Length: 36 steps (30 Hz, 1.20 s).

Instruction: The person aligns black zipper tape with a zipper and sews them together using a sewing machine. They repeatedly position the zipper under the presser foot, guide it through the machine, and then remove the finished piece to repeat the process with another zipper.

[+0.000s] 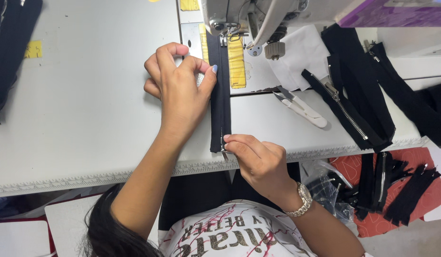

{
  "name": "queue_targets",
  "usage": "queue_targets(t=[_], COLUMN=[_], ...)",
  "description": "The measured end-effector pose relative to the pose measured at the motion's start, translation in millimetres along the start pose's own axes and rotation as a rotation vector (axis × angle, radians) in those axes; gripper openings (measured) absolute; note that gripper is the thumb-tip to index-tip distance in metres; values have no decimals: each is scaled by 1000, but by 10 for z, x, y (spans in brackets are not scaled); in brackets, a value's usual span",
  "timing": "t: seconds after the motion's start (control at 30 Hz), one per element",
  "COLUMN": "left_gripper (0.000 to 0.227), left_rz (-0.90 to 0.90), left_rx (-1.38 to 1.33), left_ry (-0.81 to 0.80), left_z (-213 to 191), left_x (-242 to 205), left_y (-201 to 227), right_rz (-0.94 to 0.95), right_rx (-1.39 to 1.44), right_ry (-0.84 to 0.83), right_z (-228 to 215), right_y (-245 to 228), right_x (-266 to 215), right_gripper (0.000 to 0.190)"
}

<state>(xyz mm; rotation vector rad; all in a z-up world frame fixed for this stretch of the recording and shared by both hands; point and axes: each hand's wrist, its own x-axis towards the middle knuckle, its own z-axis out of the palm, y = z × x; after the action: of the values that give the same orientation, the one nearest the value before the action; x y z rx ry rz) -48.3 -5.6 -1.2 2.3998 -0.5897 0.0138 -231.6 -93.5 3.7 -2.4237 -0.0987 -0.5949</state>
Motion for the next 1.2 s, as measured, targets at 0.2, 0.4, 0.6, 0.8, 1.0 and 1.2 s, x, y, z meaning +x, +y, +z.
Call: queue_targets(t=[0.2, 0.4, 0.6, 0.8, 1.0, 1.2], left_gripper=[16, 46, 23, 18, 13, 48], left_rz=[60, 581, 815, 910, 925, 960], left_rx=[-32, 58, 239, 237, 320, 630], left_ry=[8, -108, -114, -80, -90, -1], left_z=[-33, -188, -198, -241, -313, -400], left_x=[-18, 87, 200, 136, 130, 28], left_y=[-7, -135, -214, -319, -230, -252], right_rz=[-36, -54, 5, 6, 14, -29], right_rx=[-159, -212, -242, -244, -232, -212], right_ry=[-3, 3, -56, -52, -48, -61], right_z=[81, 76, 29, 35, 39, 55], right_y=[33, -1, -52, -58, -50, 22], right_x=[-77, -43, 22, 39, 50, -46], right_gripper=[28, 21, 24, 22, 22, 22])
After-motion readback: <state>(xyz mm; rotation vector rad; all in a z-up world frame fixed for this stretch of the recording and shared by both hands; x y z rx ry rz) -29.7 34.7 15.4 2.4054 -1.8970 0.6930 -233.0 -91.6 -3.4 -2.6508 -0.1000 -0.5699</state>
